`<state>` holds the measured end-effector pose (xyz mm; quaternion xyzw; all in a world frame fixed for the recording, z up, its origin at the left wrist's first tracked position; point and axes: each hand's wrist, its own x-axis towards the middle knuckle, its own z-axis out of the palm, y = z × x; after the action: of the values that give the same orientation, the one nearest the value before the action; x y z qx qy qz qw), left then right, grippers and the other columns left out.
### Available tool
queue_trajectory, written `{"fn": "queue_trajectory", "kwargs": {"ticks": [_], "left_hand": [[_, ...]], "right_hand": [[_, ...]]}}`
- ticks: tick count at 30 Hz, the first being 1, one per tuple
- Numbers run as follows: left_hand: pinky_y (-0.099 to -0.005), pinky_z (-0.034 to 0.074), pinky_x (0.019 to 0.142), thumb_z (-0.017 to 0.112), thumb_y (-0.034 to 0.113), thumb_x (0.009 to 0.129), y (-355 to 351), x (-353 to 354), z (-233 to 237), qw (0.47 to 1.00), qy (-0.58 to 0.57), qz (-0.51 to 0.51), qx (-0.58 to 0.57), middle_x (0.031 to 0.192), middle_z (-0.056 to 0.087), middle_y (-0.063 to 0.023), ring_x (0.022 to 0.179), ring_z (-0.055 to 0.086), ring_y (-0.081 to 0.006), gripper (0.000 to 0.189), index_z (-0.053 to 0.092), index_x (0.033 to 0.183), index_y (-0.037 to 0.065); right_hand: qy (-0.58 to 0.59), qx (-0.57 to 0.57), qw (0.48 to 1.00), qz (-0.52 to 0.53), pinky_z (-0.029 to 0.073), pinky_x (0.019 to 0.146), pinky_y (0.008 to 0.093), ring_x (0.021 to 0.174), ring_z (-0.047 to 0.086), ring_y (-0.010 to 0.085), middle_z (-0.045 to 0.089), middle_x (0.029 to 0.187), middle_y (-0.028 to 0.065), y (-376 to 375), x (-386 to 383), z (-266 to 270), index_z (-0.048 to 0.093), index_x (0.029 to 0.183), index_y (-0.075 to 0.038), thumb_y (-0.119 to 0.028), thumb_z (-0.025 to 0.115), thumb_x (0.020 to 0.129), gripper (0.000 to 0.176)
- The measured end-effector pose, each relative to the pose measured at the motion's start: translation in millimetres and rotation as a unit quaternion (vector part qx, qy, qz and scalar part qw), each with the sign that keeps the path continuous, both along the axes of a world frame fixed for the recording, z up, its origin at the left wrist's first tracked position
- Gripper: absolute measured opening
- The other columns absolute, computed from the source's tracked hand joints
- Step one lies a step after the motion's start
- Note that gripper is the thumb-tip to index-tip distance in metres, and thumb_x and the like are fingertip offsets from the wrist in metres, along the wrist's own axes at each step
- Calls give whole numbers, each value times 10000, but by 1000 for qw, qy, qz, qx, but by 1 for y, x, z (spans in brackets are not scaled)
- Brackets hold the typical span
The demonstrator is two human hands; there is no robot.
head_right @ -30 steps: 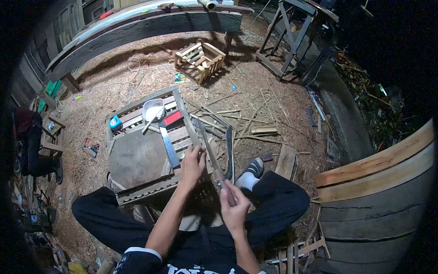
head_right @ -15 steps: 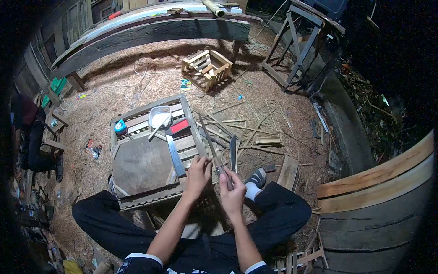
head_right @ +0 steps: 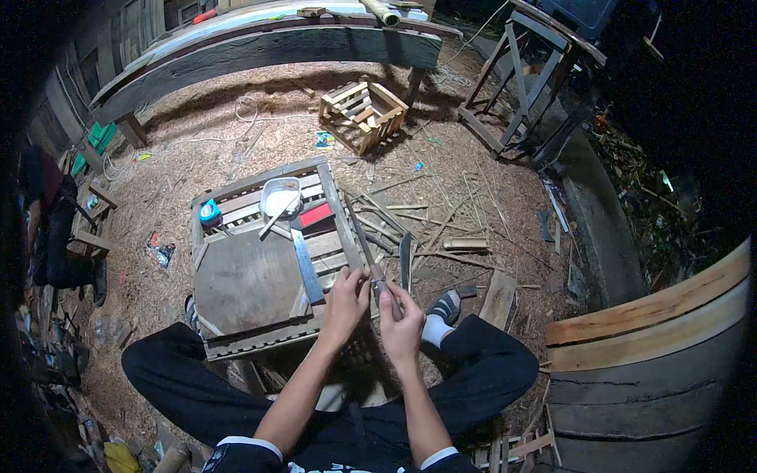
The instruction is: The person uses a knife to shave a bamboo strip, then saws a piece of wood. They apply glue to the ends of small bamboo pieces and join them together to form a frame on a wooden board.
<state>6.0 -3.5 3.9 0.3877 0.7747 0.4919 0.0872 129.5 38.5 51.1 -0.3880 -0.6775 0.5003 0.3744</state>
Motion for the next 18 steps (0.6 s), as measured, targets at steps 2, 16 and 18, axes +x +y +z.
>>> {"fn": "queue_trajectory", "kwargs": {"ticks": [2,16,18], "left_hand": [[-559,584,746,668,167,1010,0,1,0,1000,-4,0,-4,1081,655,-210,909,710,-467,152,670,1082,33],[-507,567,780,705,98,982,-1,1,7,999,-36,4,-7,1041,649,-212,922,696,-445,169,701,1128,14],[-506,566,772,708,99,978,0,3,7,999,-32,10,-6,1040,650,-208,917,697,-444,166,702,1122,19]], "right_hand": [[10,-35,999,3,550,890,251,1004,688,109,751,1153,106,-1,0,3,679,1330,96,-182,680,1074,377],[-67,19,998,3,563,934,360,1058,729,217,772,1126,201,-4,-7,22,687,1249,76,-154,661,1049,306],[-86,47,995,4,558,935,379,1058,737,254,765,1123,217,-6,-7,22,674,1237,63,-140,647,1049,278]]}}
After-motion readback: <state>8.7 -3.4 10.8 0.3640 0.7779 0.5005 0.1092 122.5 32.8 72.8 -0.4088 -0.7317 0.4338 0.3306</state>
